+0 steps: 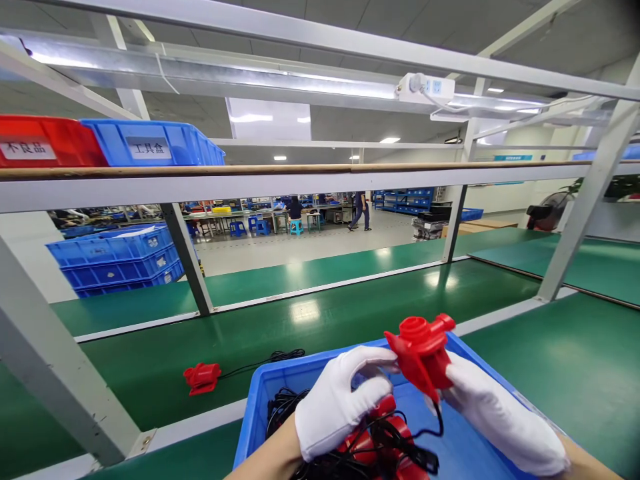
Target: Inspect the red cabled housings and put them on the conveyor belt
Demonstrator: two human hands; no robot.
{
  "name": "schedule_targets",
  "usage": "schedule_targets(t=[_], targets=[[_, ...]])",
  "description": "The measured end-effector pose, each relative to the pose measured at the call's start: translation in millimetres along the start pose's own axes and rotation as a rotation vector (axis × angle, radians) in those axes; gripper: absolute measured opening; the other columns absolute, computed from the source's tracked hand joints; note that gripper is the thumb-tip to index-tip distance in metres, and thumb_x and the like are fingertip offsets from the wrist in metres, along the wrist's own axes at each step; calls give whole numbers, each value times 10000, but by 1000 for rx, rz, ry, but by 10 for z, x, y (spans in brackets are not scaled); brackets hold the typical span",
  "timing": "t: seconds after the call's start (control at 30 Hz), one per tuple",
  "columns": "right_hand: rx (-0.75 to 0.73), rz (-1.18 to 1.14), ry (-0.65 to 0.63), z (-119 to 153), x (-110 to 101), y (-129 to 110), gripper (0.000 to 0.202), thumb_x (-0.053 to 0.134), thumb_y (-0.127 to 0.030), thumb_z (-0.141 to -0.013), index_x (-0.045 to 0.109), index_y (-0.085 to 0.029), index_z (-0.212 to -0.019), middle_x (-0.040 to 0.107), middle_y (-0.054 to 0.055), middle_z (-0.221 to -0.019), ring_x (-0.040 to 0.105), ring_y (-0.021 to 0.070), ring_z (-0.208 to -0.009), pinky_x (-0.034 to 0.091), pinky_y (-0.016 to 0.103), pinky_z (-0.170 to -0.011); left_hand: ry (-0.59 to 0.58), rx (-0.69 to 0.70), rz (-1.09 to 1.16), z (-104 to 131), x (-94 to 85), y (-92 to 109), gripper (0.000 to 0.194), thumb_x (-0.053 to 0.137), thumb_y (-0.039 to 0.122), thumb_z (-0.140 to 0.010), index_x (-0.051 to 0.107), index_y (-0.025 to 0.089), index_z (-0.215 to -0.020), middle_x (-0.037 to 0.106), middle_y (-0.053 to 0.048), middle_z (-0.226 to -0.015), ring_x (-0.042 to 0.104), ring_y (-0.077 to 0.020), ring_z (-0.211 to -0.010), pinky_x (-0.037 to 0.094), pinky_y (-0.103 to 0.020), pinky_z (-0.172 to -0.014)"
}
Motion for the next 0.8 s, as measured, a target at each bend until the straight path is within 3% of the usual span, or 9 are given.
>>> schedule_targets(t=[0.1, 0.2, 0.37, 0.53, 0.63, 0.73, 0.8], targets=[[127, -298, -16, -65, 30, 191, 599, 263, -714, -923, 578, -204, -937, 599, 59, -801, 555, 162, -606, 501, 309, -596, 55, 9, -27, -10, -87, -88, 282, 503, 333, -974, 640, 200, -1181, 711, -57, -1083, 675, -168, -895, 519, -306, -878], [203, -534, -61, -124, 93, 293, 613, 271, -738, -891, 484, -177, -763, 482, 6, -648, 331, 69, -419, 317, 218, -441, 62, -29, -53, -36, -104, -181, 305, 474, 379, -983, 662, 178, -1116, 720, -63, -1007, 679, -164, -832, 529, -292, -817], [179, -573, -82, -142, 64, 169, 561, 361, -712, -869, 500, -175, -790, 491, 3, -673, 307, 68, -425, 290, 233, -467, 20, -113, -188, -64, -52, -235, 304, 453, 365, -984, 688, 194, -1074, 727, -48, -1028, 672, -170, -871, 509, -285, -845], [127, -540, -2, -156, -175, -84, 506, 394, -653, -904, 537, -175, -815, 492, 16, -732, 347, 89, -516, 302, 248, -524, -109, -124, -360, -49, 110, -257, 304, 429, 317, -987, 708, 221, -1058, 736, -15, -1027, 661, -169, -946, 472, -273, -899], [74, -420, 102, -195, -442, -266, 500, 336, -637, -930, 527, -181, -852, 517, 27, -751, 397, 104, -559, 352, 262, -557, -235, -109, -458, -9, 260, -279, 305, 430, 284, -978, 715, 247, -1083, 733, 1, -1089, 653, -180, -1001, 450, -285, -942], [23, 107, 294, -217, -885, -564, 571, 185, -625, -968, 544, -182, -1010, 606, 55, -851, 460, 109, -601, 383, 271, -570, -300, -100, -488, 26, 339, -295, 313, 432, 298, -976, 712, 265, -1109, 728, 2, -1128, 650, -190, -1041, 445, -289, -968], [18, 503, 421, -234, -1211, -876, 639, 207, -660, -949, 585, -149, -1019, 633, 68, -823, 474, 103, -596, 357, 274, -549, -315, -97, -480, 38, 362, -314, 305, 447, 321, -971, 715, 275, -1109, 734, 1, -1114, 662, -194, -1026, 462, -285, -951]])
Point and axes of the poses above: each hand's wrist, its own z-axis away from the middle knuckle, its own x-axis out of the palm, y = z × x, the point moved 9 cm from there along -z, towards the middle knuckle
